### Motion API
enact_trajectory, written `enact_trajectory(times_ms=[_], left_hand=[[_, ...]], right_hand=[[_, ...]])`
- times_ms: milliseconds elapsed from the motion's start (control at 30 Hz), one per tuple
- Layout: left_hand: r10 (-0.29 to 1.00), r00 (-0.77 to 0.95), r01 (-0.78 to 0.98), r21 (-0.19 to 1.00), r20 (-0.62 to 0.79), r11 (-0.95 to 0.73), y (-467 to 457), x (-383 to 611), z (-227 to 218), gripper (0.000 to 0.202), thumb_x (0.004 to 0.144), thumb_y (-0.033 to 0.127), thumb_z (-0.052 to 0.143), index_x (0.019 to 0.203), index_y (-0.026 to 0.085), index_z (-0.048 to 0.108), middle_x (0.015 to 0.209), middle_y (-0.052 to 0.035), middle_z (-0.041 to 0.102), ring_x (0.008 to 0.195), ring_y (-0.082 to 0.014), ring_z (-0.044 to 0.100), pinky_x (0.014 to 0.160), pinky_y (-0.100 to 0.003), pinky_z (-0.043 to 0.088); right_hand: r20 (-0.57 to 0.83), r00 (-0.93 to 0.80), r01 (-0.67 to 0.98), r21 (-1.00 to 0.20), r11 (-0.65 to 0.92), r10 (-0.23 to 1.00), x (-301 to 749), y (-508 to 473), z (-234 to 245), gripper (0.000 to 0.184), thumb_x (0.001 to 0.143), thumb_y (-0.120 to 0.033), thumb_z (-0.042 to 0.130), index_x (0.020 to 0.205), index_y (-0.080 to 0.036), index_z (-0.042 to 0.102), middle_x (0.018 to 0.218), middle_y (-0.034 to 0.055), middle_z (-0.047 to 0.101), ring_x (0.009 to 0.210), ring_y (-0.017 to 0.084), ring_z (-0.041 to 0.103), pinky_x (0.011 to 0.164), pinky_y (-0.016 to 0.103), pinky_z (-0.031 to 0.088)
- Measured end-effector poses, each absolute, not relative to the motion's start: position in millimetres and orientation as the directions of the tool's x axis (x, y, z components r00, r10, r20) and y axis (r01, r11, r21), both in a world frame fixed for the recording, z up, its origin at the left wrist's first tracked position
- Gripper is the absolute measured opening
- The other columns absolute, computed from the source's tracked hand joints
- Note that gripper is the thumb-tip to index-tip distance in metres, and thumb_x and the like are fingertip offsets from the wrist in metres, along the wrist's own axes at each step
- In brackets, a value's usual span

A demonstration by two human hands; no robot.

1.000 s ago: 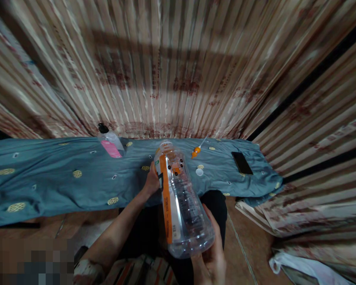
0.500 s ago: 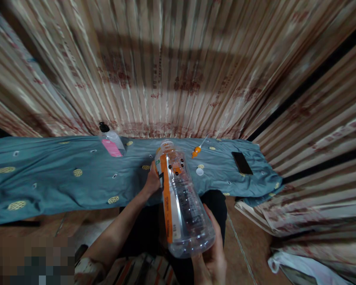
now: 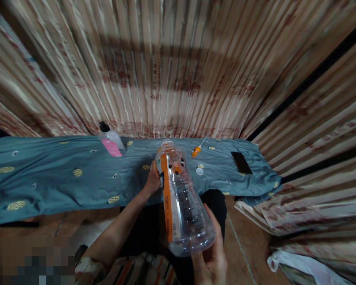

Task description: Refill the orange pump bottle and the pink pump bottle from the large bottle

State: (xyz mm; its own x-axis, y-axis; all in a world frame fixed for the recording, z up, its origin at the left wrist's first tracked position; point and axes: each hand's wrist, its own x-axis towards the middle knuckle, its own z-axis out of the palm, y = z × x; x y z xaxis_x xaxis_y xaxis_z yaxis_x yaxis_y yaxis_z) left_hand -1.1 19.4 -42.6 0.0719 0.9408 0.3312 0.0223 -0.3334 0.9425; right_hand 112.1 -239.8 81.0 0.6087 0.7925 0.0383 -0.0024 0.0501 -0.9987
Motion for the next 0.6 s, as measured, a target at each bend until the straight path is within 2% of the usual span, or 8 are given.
enact_trajectory(times_ms=[200, 433, 600], left_hand=[[0.938, 0.08, 0.038, 0.939, 0.337, -0.341, 19, -2, -44, 0.061, 0.073, 0.032, 0.087, 0.124, 0.021, 0.056, 0.123, -0.0109, 0.071, 0.116, -0.0304, 0.07, 0.103, -0.048, 0.057], [0.941, 0.076, 0.005, 0.944, 0.329, -0.33, 22, 0, -47, 0.055, 0.075, 0.031, 0.084, 0.121, 0.023, 0.056, 0.121, -0.0093, 0.071, 0.117, -0.0297, 0.069, 0.103, -0.049, 0.056], [0.944, 0.077, -0.004, 0.947, 0.32, -0.321, 22, -1, -45, 0.055, 0.073, 0.029, 0.086, 0.119, 0.023, 0.056, 0.12, -0.01, 0.071, 0.117, -0.0314, 0.069, 0.102, -0.049, 0.057]], right_hand=[[0.07, 0.578, 0.069, -0.997, 0.037, 0.813, 117, -241, 77, 0.07, 0.092, -0.055, 0.075, 0.152, -0.024, 0.058, 0.155, 0.015, 0.062, 0.138, 0.038, 0.063, 0.107, 0.046, 0.056], [0.043, 0.598, -0.001, -0.999, 0.055, 0.8, 110, -239, 85, 0.066, 0.089, -0.058, 0.079, 0.147, -0.032, 0.061, 0.156, 0.0096, 0.062, 0.14, 0.033, 0.062, 0.108, 0.039, 0.054], [0.079, 0.576, 0.082, -0.996, 0.038, 0.813, 112, -239, 86, 0.069, 0.093, -0.055, 0.074, 0.153, -0.025, 0.057, 0.155, 0.014, 0.062, 0.137, 0.036, 0.064, 0.106, 0.044, 0.056]])
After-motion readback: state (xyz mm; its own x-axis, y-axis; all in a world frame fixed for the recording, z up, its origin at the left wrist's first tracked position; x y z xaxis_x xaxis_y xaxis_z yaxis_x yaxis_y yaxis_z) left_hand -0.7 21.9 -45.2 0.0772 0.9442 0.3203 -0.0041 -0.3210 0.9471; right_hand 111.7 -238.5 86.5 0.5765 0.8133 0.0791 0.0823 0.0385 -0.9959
